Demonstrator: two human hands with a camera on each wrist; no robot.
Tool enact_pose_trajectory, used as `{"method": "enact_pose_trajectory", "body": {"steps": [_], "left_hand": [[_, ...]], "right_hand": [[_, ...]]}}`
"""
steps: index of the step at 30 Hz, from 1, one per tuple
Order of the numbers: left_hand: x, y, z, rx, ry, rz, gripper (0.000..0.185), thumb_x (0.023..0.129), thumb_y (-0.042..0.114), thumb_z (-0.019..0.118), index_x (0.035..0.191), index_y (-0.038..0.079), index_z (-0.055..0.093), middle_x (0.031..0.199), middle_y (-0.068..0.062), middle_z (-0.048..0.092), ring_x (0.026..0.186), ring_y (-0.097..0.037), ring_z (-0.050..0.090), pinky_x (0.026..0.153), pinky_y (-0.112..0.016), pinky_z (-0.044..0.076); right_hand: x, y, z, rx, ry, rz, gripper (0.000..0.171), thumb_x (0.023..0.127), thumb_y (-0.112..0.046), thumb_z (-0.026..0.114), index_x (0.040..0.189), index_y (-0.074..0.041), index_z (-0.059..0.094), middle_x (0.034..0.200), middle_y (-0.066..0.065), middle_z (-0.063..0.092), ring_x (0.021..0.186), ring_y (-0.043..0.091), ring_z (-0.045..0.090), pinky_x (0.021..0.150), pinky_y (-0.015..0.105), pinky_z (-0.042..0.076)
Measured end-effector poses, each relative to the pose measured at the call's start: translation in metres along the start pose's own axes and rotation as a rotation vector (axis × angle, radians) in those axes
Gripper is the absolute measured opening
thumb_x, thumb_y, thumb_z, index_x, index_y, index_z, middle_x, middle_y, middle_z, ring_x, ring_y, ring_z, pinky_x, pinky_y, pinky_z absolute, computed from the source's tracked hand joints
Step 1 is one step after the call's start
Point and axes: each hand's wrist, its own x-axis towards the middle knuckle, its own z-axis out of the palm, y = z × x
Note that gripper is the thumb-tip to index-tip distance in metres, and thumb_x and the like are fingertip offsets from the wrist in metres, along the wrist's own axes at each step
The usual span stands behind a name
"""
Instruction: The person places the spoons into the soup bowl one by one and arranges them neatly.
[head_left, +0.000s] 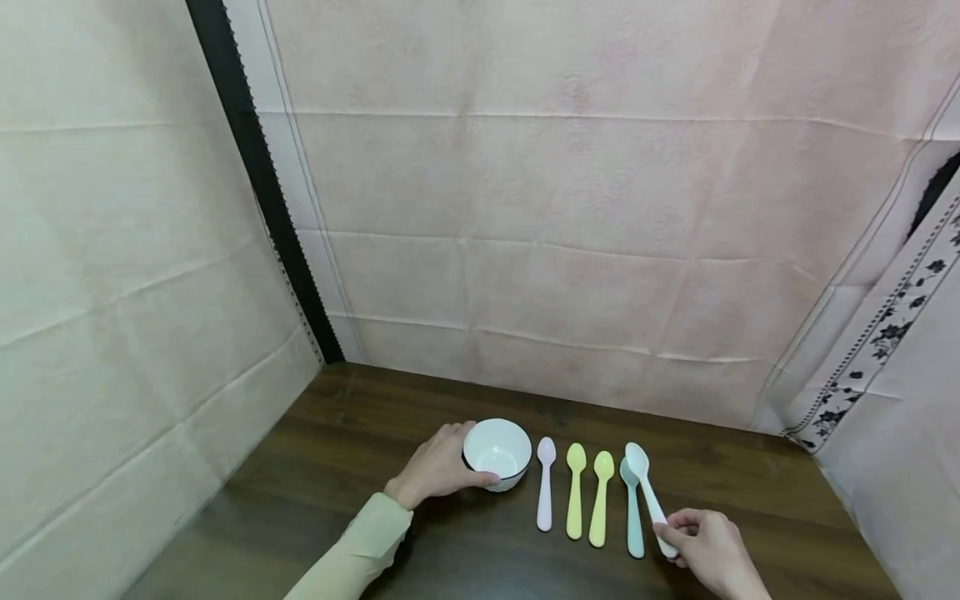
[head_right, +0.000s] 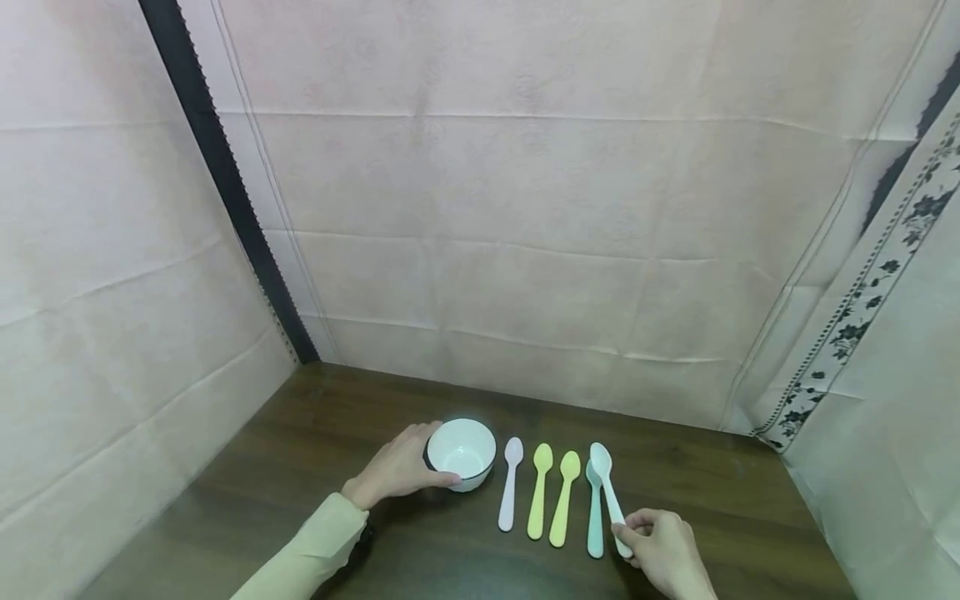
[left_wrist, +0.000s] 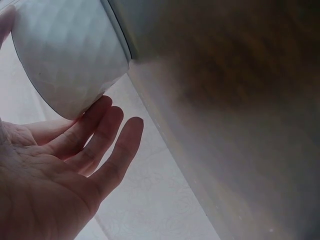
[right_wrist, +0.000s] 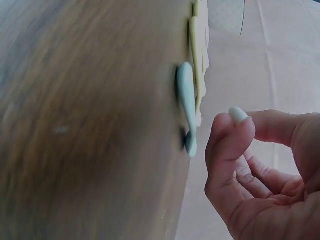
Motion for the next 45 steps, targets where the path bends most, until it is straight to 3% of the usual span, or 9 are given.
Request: {"method": "enact_pose_trajectory", "body": {"steps": [11, 26, 45], "left_hand": [[-0.002, 0.0, -0.002, 0.005, -0.01, -0.008, 0.101, 0.08, 0.061, 0.093, 0.155, 0.006, 0.054, 0.14, -0.017, 0.069, 0.127, -0.034, 0.064, 0.096, -0.055, 0.059], [-0.001, 0.001, 0.0, 0.003, -0.003, 0.005, 0.098, 0.08, 0.062, 0.092, 0.155, 0.01, 0.055, 0.139, -0.015, 0.07, 0.125, -0.031, 0.064, 0.093, -0.053, 0.06], [-0.001, 0.0, 0.001, 0.0, -0.003, -0.001, 0.099, 0.08, 0.061, 0.092, 0.155, 0.008, 0.054, 0.139, -0.015, 0.069, 0.127, -0.032, 0.063, 0.094, -0.054, 0.06]], "right_hand": [[-0.004, -0.009, 0.007, 0.051, -0.026, -0.011, 0.017, 0.098, -0.018, 0.08, 0.098, -0.002, 0.077, 0.075, 0.001, 0.076, 0.061, 0.012, 0.065, 0.059, 0.024, 0.049], [-0.006, -0.019, 0.014, 0.221, -0.243, -0.139, 0.023, 0.103, -0.013, 0.071, 0.107, 0.01, 0.075, 0.079, 0.007, 0.076, 0.063, 0.007, 0.063, 0.061, 0.023, 0.055], [-0.013, -0.039, 0.029, 0.259, -0.298, -0.172, 0.021, 0.102, -0.013, 0.073, 0.104, 0.008, 0.075, 0.078, 0.006, 0.075, 0.061, 0.007, 0.063, 0.06, 0.023, 0.054]]}}
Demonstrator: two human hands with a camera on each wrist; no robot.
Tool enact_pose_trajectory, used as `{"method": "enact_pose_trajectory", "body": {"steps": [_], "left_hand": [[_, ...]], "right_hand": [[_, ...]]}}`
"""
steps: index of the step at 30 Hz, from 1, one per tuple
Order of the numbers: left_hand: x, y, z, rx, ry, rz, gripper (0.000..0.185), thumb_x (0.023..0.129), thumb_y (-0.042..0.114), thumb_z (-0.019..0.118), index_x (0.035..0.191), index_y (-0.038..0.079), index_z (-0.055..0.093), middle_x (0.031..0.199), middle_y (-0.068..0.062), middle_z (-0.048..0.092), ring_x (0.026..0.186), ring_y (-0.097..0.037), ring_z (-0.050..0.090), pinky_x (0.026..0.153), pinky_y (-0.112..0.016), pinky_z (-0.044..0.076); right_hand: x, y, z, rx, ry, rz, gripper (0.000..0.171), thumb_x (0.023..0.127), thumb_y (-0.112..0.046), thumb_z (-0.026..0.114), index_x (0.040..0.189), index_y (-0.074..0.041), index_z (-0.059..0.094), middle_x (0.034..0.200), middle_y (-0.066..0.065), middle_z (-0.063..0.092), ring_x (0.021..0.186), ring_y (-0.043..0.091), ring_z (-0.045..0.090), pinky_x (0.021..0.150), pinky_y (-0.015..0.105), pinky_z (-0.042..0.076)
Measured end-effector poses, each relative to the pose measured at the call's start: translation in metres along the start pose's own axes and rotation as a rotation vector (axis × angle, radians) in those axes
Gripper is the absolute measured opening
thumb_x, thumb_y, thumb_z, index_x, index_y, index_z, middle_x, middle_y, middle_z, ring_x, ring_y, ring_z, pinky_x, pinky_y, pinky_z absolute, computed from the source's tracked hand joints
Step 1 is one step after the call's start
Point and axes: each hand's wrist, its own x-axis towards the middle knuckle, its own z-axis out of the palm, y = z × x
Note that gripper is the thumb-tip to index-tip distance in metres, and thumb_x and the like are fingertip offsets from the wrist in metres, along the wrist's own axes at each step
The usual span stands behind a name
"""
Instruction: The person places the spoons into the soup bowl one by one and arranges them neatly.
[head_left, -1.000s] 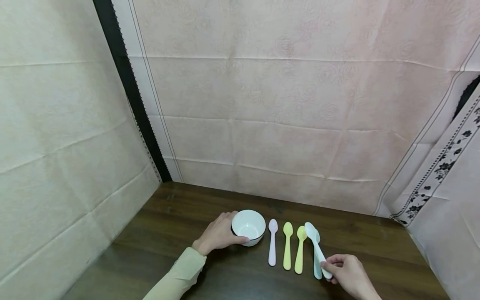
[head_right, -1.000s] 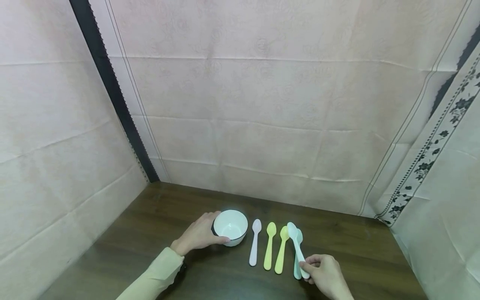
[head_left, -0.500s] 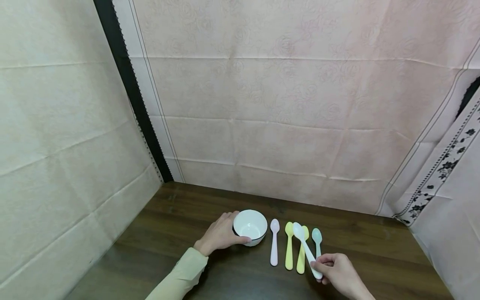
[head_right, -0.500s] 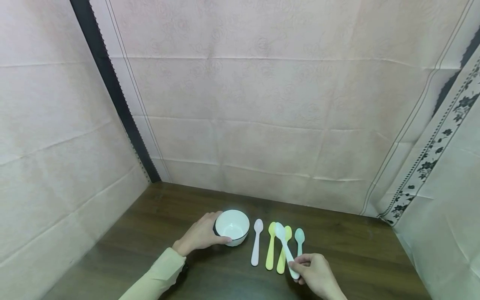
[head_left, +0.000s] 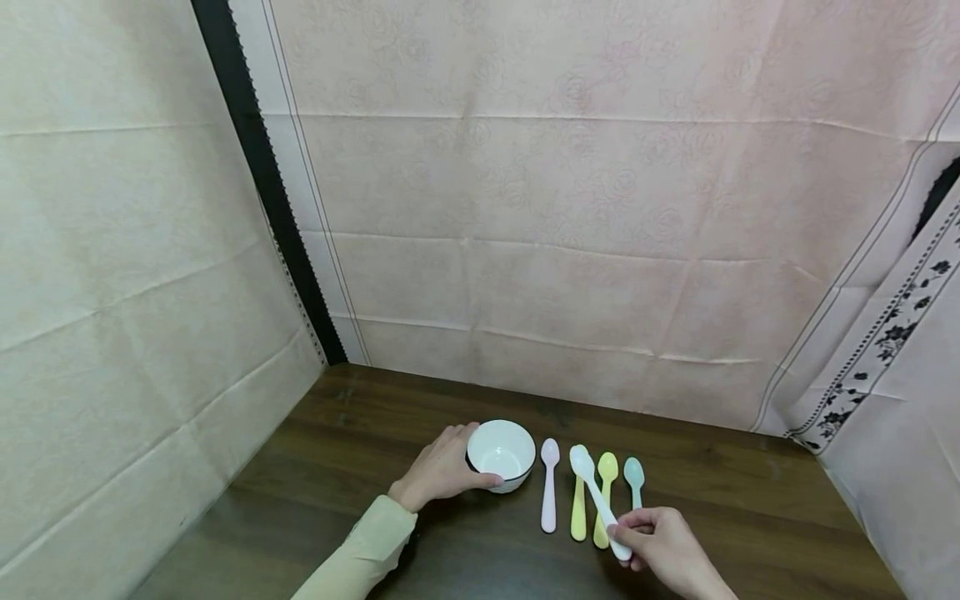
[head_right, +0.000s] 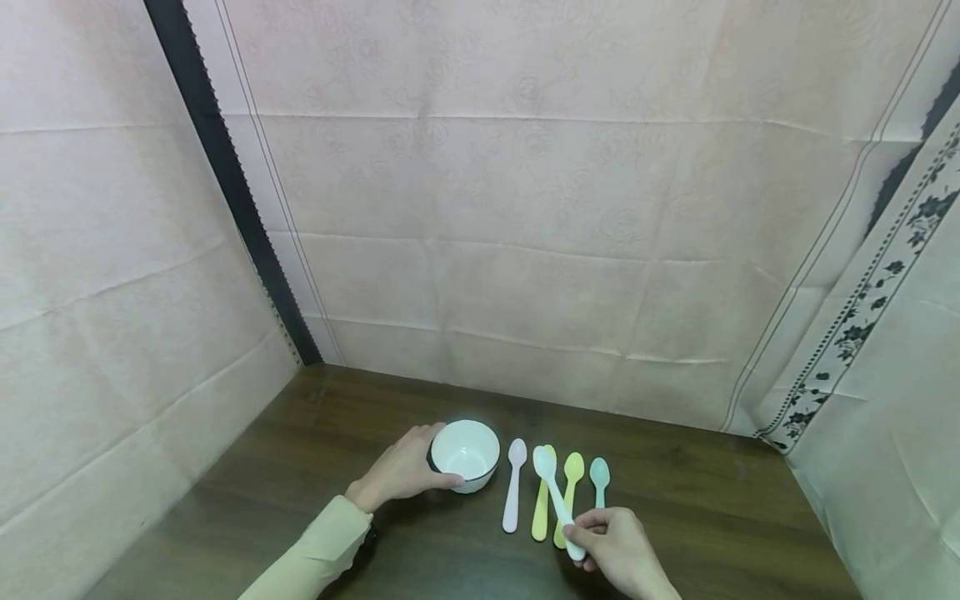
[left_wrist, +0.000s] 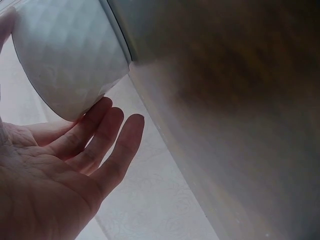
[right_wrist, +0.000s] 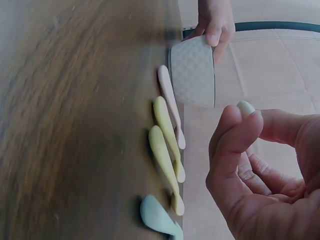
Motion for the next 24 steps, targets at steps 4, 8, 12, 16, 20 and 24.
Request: {"method": "enact_pose_trajectory", "body": {"steps": [4, 8, 12, 16, 20, 24], "left_hand": [[0.0, 0.0, 0.0, -0.002, 0.001, 0.001, 0.099, 0.08, 0.061, 0.092, 0.155, 0.008, 0.054, 0.14, -0.016, 0.069, 0.127, -0.032, 0.063, 0.094, -0.054, 0.06], [0.0, -0.001, 0.0, -0.004, 0.003, 0.005, 0.099, 0.08, 0.061, 0.092, 0.155, 0.008, 0.055, 0.14, -0.015, 0.069, 0.127, -0.032, 0.063, 0.094, -0.054, 0.059], [0.0, -0.001, 0.001, -0.005, 0.003, 0.008, 0.097, 0.081, 0.061, 0.092, 0.154, 0.009, 0.056, 0.139, -0.014, 0.069, 0.126, -0.031, 0.063, 0.093, -0.054, 0.06], [-0.001, -0.001, 0.001, -0.01, 0.001, 0.012, 0.096, 0.081, 0.06, 0.092, 0.154, 0.009, 0.056, 0.138, -0.014, 0.069, 0.126, -0.031, 0.063, 0.093, -0.054, 0.06], [0.0, -0.001, 0.001, -0.014, 0.001, 0.013, 0.097, 0.081, 0.06, 0.092, 0.154, 0.009, 0.056, 0.139, -0.014, 0.069, 0.126, -0.032, 0.063, 0.094, -0.054, 0.059], [0.0, 0.0, 0.0, -0.014, 0.005, 0.015, 0.097, 0.081, 0.06, 0.092, 0.154, 0.008, 0.056, 0.139, -0.015, 0.069, 0.126, -0.032, 0.063, 0.094, -0.054, 0.059]], "right_hand": [[0.0, -0.002, 0.003, 0.019, -0.012, -0.008, 0.022, 0.102, -0.013, 0.074, 0.105, 0.009, 0.074, 0.079, 0.007, 0.075, 0.061, 0.008, 0.063, 0.061, 0.023, 0.055], [0.0, -0.002, 0.006, 0.048, -0.029, -0.028, 0.022, 0.102, -0.012, 0.073, 0.105, 0.01, 0.074, 0.079, 0.008, 0.075, 0.061, 0.007, 0.063, 0.061, 0.023, 0.056], [0.001, -0.004, 0.009, 0.065, -0.041, -0.021, 0.023, 0.103, -0.012, 0.073, 0.107, 0.011, 0.074, 0.08, 0.008, 0.075, 0.062, 0.008, 0.063, 0.061, 0.024, 0.056], [0.003, -0.006, 0.01, 0.076, -0.06, -0.001, 0.025, 0.104, -0.013, 0.072, 0.109, 0.011, 0.074, 0.079, 0.005, 0.074, 0.063, 0.009, 0.063, 0.061, 0.024, 0.056], [0.005, -0.008, 0.012, 0.124, -0.081, 0.026, 0.027, 0.104, -0.014, 0.071, 0.11, 0.012, 0.073, 0.077, 0.002, 0.072, 0.064, 0.008, 0.062, 0.062, 0.023, 0.057], [0.007, -0.011, 0.015, 0.178, -0.086, 0.049, 0.029, 0.104, -0.015, 0.072, 0.113, 0.013, 0.073, 0.077, 0.001, 0.072, 0.065, 0.008, 0.062, 0.063, 0.022, 0.056]]}}
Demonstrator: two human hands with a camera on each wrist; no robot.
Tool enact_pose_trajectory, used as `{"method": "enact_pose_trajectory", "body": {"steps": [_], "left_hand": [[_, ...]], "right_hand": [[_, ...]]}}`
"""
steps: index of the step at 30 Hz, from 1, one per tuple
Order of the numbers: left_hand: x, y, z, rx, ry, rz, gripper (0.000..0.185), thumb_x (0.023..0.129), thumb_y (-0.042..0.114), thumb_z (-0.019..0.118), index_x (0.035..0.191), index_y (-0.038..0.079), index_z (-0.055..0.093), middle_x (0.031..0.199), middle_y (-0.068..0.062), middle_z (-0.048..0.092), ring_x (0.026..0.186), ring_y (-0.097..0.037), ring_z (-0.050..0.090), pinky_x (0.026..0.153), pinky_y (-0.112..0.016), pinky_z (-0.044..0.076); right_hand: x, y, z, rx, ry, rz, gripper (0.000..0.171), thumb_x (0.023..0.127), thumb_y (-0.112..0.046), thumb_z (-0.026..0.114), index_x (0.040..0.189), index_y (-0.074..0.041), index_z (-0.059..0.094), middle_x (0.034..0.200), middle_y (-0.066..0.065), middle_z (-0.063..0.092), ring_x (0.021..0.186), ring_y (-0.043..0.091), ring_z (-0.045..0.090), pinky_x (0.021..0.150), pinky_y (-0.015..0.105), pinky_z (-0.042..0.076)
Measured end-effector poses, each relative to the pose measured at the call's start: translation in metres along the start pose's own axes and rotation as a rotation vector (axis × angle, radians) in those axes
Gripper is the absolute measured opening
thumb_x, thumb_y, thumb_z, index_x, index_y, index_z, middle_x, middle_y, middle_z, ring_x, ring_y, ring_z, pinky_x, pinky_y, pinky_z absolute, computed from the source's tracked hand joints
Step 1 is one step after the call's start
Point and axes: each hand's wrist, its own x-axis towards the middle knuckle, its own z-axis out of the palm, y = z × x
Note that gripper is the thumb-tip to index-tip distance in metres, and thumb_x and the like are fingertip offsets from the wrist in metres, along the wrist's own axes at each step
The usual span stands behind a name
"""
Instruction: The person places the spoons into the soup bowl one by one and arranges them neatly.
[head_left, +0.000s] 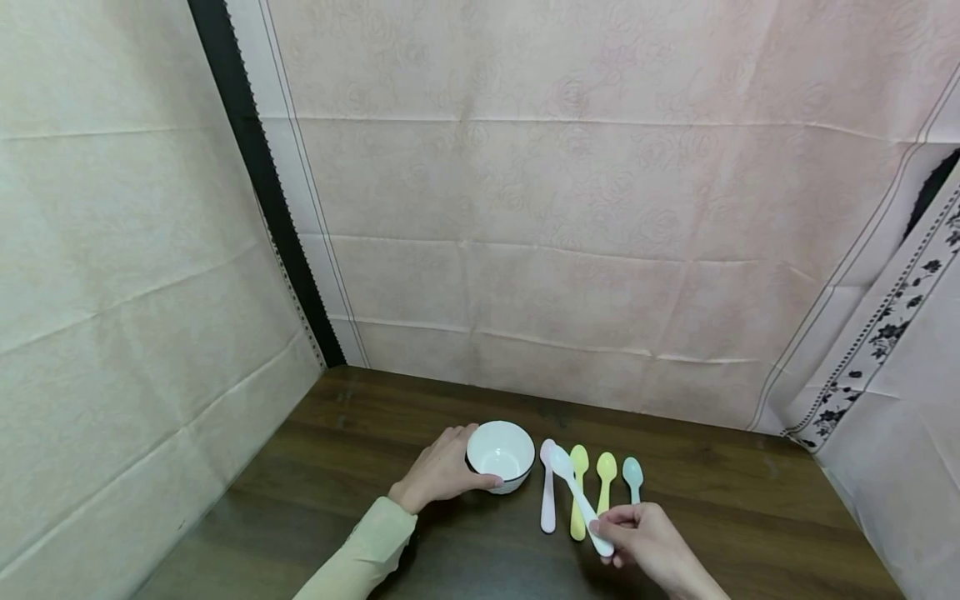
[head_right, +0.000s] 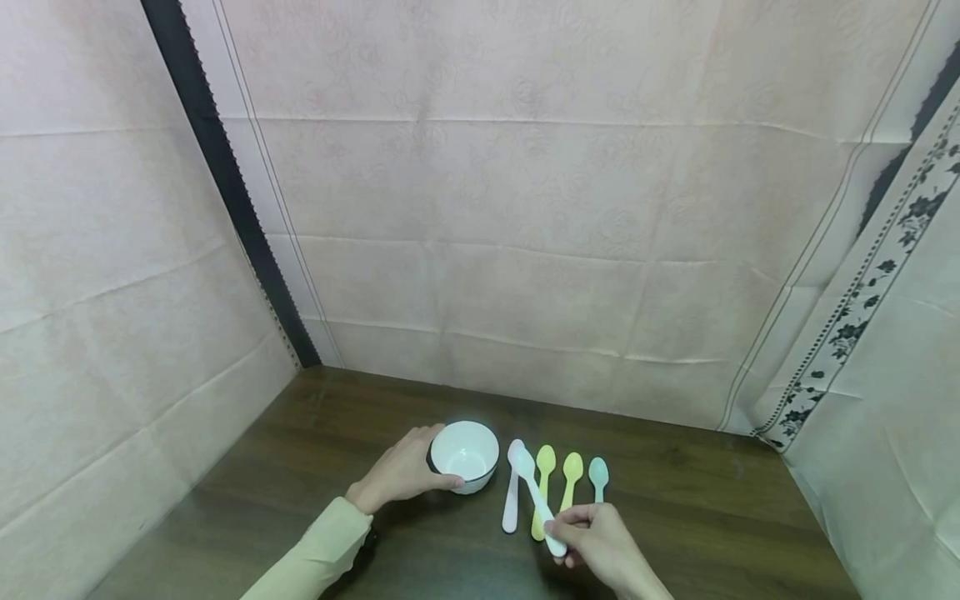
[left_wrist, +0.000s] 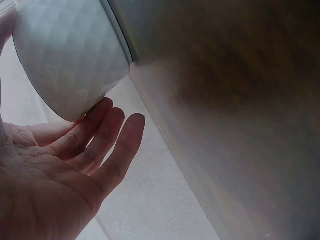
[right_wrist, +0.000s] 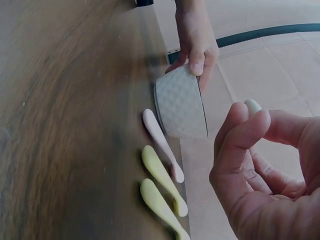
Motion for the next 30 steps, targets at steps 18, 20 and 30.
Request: {"method": "enact_pose_trajectory", "body": {"steps": [18, 20, 30], "left_hand": [[-0.002, 0.001, -0.001, 0.012, 0.001, 0.002, 0.097, 0.082, 0.06, 0.092, 0.154, 0.007, 0.056, 0.14, -0.015, 0.069, 0.126, -0.033, 0.063, 0.093, -0.054, 0.06], [-0.002, 0.002, -0.002, 0.008, -0.002, -0.004, 0.097, 0.082, 0.06, 0.092, 0.155, 0.007, 0.055, 0.14, -0.015, 0.069, 0.127, -0.033, 0.063, 0.094, -0.054, 0.059], [-0.002, 0.002, -0.002, 0.01, -0.006, -0.005, 0.097, 0.082, 0.061, 0.091, 0.154, 0.007, 0.055, 0.14, -0.015, 0.069, 0.125, -0.032, 0.063, 0.094, -0.054, 0.059]], "right_hand": [[0.011, -0.011, 0.022, 0.074, -0.005, 0.001, 0.03, 0.102, -0.014, 0.073, 0.112, 0.015, 0.072, 0.079, 0.002, 0.074, 0.069, 0.01, 0.067, 0.063, 0.02, 0.055], [0.013, -0.012, 0.024, 0.082, -0.008, -0.002, 0.03, 0.103, -0.014, 0.073, 0.112, 0.015, 0.072, 0.079, 0.002, 0.074, 0.069, 0.011, 0.067, 0.063, 0.02, 0.055], [0.021, -0.013, 0.033, 0.104, -0.007, 0.005, 0.028, 0.102, -0.013, 0.073, 0.11, 0.015, 0.073, 0.076, 0.0, 0.072, 0.065, 0.01, 0.065, 0.062, 0.021, 0.056]]}}
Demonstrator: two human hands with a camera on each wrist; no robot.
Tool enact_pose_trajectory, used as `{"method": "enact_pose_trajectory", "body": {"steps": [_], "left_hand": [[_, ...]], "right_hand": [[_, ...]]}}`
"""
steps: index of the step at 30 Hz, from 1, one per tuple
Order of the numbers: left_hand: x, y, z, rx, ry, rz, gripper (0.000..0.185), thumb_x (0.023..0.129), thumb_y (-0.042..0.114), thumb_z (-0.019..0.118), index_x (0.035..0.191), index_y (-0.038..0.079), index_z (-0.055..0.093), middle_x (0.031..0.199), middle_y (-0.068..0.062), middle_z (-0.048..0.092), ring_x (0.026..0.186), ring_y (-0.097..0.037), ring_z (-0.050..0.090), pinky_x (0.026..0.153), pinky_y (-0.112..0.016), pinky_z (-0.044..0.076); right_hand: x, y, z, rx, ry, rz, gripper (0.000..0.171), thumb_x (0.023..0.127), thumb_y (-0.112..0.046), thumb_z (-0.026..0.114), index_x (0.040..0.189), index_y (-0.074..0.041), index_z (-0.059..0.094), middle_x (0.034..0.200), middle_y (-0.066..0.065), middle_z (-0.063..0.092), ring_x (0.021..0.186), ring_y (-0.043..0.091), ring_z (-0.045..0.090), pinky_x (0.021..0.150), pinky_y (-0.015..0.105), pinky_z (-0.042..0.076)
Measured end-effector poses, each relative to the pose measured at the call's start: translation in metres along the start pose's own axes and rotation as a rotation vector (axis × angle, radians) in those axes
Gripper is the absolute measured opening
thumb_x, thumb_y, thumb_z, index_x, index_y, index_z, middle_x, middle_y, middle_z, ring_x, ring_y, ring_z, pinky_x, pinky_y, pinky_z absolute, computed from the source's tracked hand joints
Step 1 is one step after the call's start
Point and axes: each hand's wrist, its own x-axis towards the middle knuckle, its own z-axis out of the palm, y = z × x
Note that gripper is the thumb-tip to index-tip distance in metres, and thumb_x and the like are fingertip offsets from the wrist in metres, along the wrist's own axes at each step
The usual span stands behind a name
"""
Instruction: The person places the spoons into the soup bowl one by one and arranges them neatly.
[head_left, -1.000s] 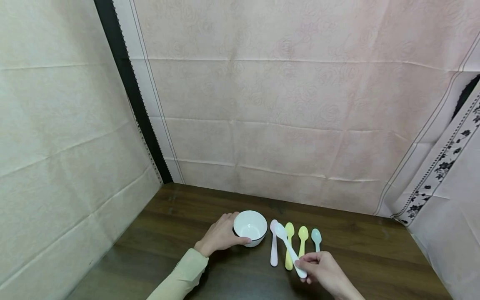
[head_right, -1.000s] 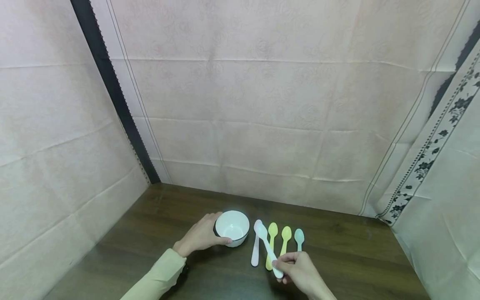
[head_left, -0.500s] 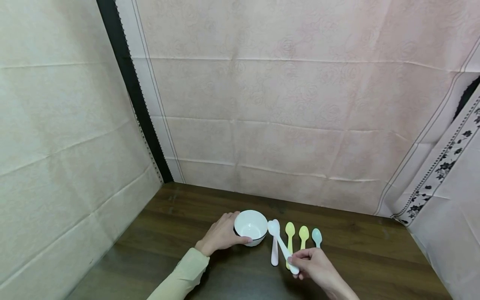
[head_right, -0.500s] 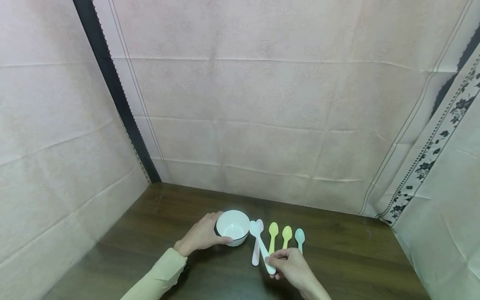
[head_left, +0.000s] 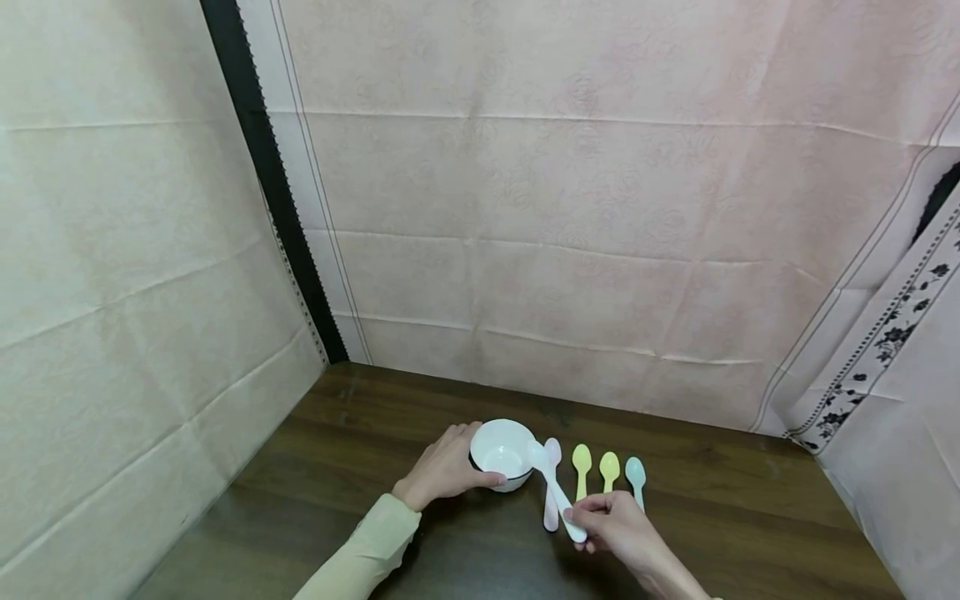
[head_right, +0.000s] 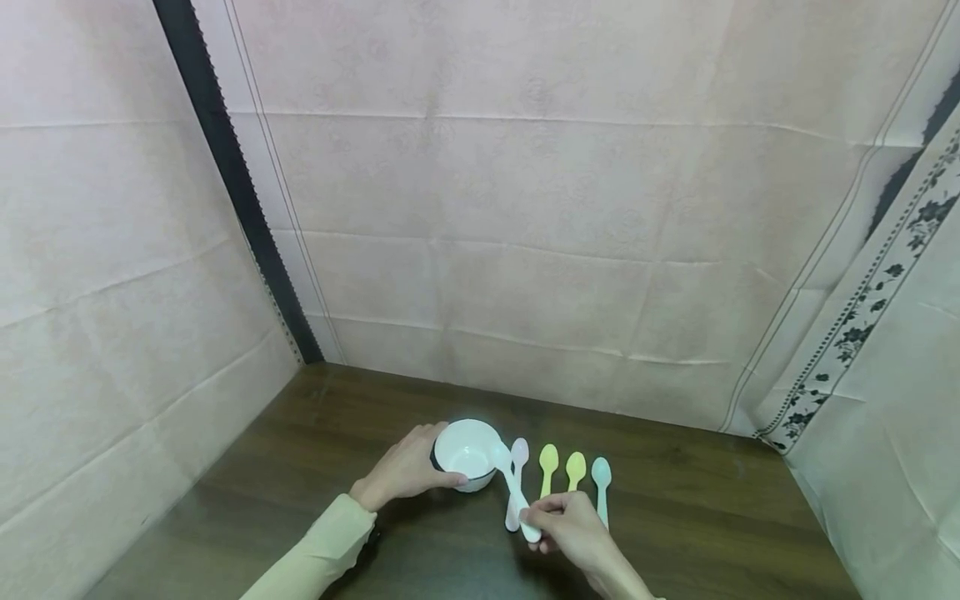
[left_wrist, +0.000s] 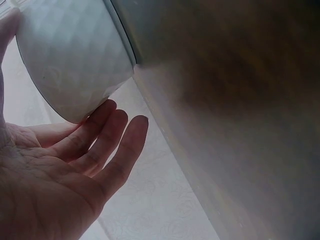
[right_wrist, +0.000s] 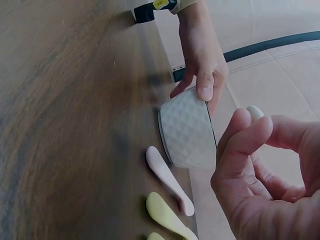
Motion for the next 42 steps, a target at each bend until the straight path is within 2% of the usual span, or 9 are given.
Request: {"method": "enact_pose_trajectory", "body": {"steps": [9, 15, 29, 42], "left_hand": [[0.0, -0.001, 0.002, 0.013, 0.011, 0.0, 0.095, 0.081, 0.062, 0.091, 0.153, 0.011, 0.057, 0.137, -0.011, 0.07, 0.124, -0.03, 0.063, 0.091, -0.051, 0.06], [0.001, -0.001, 0.003, 0.006, 0.009, 0.005, 0.095, 0.081, 0.063, 0.092, 0.153, 0.011, 0.057, 0.136, -0.011, 0.07, 0.123, -0.029, 0.063, 0.09, -0.05, 0.06], [0.002, -0.003, 0.003, 0.017, 0.014, 0.002, 0.095, 0.08, 0.064, 0.092, 0.151, 0.012, 0.057, 0.132, -0.009, 0.071, 0.12, -0.027, 0.064, 0.087, -0.047, 0.059], [0.0, -0.001, 0.002, 0.021, 0.0, -0.017, 0.099, 0.08, 0.064, 0.091, 0.155, 0.009, 0.055, 0.138, -0.012, 0.07, 0.122, -0.028, 0.063, 0.09, -0.048, 0.059]], "right_hand": [[0.009, -0.008, 0.007, -0.001, 0.003, 0.012, 0.029, 0.102, -0.017, 0.075, 0.111, 0.01, 0.074, 0.08, 0.003, 0.075, 0.067, 0.009, 0.064, 0.062, 0.02, 0.055], [0.013, -0.009, 0.011, 0.0, 0.007, 0.016, 0.025, 0.103, -0.015, 0.073, 0.11, 0.009, 0.073, 0.082, 0.005, 0.076, 0.066, 0.01, 0.064, 0.062, 0.021, 0.056], [0.023, -0.008, 0.018, 0.012, -0.025, 0.004, 0.026, 0.103, -0.014, 0.071, 0.11, 0.011, 0.073, 0.075, 0.003, 0.074, 0.063, 0.007, 0.061, 0.057, 0.018, 0.048], [0.028, -0.013, 0.029, -0.004, 0.015, 0.047, 0.027, 0.102, -0.017, 0.074, 0.108, 0.009, 0.074, 0.066, -0.001, 0.067, 0.058, 0.005, 0.059, 0.055, 0.018, 0.048]]}}
